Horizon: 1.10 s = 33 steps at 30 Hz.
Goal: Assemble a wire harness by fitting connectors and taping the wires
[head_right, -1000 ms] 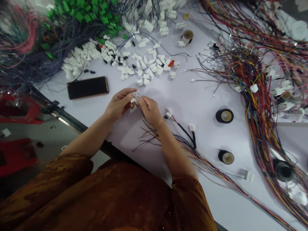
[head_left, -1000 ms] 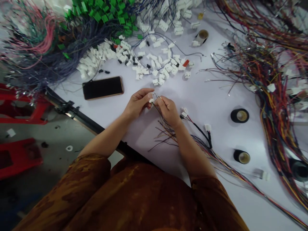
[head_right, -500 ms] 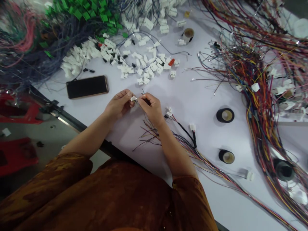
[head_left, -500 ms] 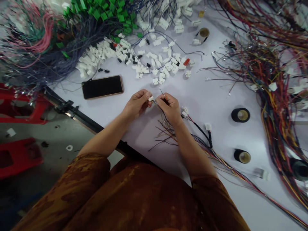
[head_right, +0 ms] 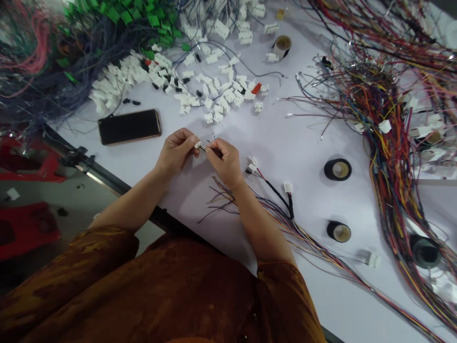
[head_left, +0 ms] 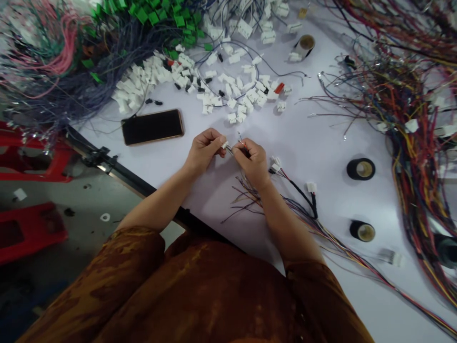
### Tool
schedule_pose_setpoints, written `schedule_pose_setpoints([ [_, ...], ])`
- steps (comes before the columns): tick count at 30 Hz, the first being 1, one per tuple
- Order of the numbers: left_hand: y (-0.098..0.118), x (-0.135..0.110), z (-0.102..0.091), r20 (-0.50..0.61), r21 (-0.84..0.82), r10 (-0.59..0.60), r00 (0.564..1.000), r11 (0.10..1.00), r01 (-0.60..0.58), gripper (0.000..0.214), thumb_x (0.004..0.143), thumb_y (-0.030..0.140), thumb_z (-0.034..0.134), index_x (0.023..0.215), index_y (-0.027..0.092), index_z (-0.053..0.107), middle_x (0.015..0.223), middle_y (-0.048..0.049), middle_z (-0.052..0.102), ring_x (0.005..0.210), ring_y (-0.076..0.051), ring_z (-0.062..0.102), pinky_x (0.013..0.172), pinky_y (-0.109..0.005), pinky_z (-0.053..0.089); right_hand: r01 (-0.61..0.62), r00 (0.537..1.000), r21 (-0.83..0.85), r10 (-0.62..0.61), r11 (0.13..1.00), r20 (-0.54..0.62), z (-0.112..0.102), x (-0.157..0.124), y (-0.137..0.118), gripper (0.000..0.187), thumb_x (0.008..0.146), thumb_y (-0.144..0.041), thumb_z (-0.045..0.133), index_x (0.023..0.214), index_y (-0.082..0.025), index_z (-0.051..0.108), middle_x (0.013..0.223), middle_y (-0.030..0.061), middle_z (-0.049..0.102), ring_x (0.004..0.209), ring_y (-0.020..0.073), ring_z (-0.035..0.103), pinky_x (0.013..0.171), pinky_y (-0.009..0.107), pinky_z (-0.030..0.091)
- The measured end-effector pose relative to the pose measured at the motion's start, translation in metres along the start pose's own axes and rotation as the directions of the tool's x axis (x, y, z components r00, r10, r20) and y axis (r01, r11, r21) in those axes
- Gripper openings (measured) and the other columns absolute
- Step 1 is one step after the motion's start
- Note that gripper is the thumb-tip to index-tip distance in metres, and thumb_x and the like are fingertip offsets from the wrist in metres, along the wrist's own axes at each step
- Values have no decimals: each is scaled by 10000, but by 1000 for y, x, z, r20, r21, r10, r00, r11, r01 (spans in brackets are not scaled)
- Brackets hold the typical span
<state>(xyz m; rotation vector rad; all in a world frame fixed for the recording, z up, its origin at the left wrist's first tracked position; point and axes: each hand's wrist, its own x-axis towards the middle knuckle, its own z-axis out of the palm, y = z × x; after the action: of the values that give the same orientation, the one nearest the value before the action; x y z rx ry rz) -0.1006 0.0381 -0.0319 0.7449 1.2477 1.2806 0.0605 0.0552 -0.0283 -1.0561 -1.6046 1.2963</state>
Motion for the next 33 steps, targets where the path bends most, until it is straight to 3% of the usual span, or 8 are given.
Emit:
schedule_pose_setpoints([
  [13, -1, 1, -5, 40, 41, 19, 999, 999, -21, 210, 836, 265, 750, 697, 184, 615, 585, 36, 599, 492, -55, 550, 512, -169, 487, -21, 998, 2, 21, 1000, 64, -5, 2, 4, 192, 866, -297, 596, 709, -197, 548, 648, -36, 480, 632, 104, 391, 621, 267, 345],
  [17, -3, 0, -4, 43, 38, 32, 999, 999, -33, 205, 830, 265, 750, 700, 184, 614, 574, 34, 598, 489, -60, 551, 513, -176, 486, -16, 999, 8, 16, 1000, 37, -2, 0, 4, 187, 867, -283, 586, 706, -197, 544, 637, -40, 456, 615, 101, 378, 604, 268, 333],
  [22, -2, -6, 3, 32, 154, 98, 995, 983, -102, 166, 817, 219, 752, 707, 179, 634, 575, 25, 622, 511, -74, 577, 545, -194, 501, 14, 999, -40, -15, 999, -37, 5, -4, 3, 227, 883, -254, 556, 674, -205, 484, 637, -42, 442, 612, 98, 376, 612, 266, 334],
  [27, -4, -4, 3, 36, 48, 16, 999, 999, -18, 213, 842, 294, 747, 709, 187, 621, 577, 27, 614, 502, -69, 563, 535, -188, 493, 26, 1000, -7, -26, 1000, -3, 4, -3, 3, 186, 895, -258, 563, 725, -205, 511, 663, -42, 460, 621, 97, 382, 617, 263, 336],
  [33, -5, -5, 3, 75, 85, 31, 997, 996, -37, 216, 832, 258, 757, 690, 169, 620, 572, 17, 621, 514, -67, 574, 545, -182, 493, 24, 1000, -22, -23, 999, 6, 2, -2, 4, 208, 903, -277, 553, 714, -206, 503, 656, -43, 451, 621, 100, 380, 625, 263, 346],
])
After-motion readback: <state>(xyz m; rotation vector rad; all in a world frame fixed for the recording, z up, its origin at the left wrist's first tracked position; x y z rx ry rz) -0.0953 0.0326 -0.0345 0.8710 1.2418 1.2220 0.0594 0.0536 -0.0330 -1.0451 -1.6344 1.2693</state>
